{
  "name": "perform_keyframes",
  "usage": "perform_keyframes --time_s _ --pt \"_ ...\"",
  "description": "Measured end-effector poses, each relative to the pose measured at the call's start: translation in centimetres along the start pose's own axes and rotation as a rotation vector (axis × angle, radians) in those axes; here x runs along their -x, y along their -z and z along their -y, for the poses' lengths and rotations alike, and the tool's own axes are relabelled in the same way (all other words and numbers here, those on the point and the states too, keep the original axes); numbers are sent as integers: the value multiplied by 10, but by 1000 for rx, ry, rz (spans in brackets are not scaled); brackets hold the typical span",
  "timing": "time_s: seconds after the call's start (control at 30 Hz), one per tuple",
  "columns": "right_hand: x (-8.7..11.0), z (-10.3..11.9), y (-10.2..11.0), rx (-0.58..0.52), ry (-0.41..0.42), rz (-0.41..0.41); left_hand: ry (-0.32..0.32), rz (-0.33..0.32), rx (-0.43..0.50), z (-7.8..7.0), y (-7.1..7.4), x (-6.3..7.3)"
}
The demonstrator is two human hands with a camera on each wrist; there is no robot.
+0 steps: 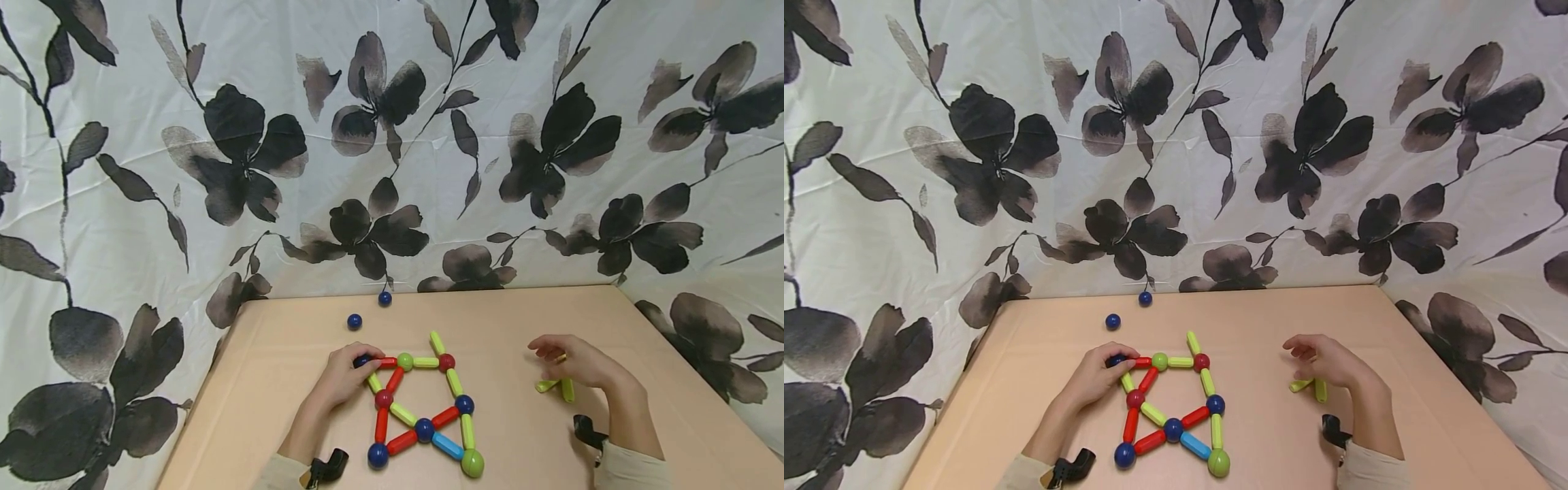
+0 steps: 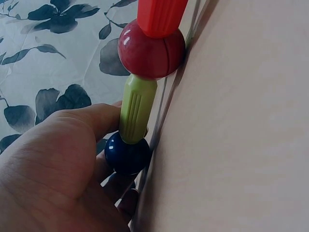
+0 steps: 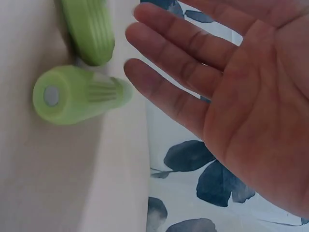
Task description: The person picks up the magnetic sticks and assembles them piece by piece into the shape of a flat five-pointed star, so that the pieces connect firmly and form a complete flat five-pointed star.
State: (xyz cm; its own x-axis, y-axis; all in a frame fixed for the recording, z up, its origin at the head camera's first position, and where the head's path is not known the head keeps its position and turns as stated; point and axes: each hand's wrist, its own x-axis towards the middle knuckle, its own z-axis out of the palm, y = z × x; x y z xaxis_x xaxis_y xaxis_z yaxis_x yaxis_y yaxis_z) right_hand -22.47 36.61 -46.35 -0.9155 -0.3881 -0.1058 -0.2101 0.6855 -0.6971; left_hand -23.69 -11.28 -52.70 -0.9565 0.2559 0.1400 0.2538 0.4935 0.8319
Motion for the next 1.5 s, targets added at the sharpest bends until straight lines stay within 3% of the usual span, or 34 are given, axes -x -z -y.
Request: perform_keyframes --time_s 0.37,0.83,1.17,1.5 --pt "-6 -11 -6 -73 12 134 1 -3 -1 1 -1 1" --pt "-12 -4 -19 -18 -28 79 7 0 -17 1 -1 0" --pt "-16 -2 -21 34 -73 -26 21 7 -17 1 -1 1" --pt "-32 8 -22 118 71 -251 24 8 4 -2 0 0"
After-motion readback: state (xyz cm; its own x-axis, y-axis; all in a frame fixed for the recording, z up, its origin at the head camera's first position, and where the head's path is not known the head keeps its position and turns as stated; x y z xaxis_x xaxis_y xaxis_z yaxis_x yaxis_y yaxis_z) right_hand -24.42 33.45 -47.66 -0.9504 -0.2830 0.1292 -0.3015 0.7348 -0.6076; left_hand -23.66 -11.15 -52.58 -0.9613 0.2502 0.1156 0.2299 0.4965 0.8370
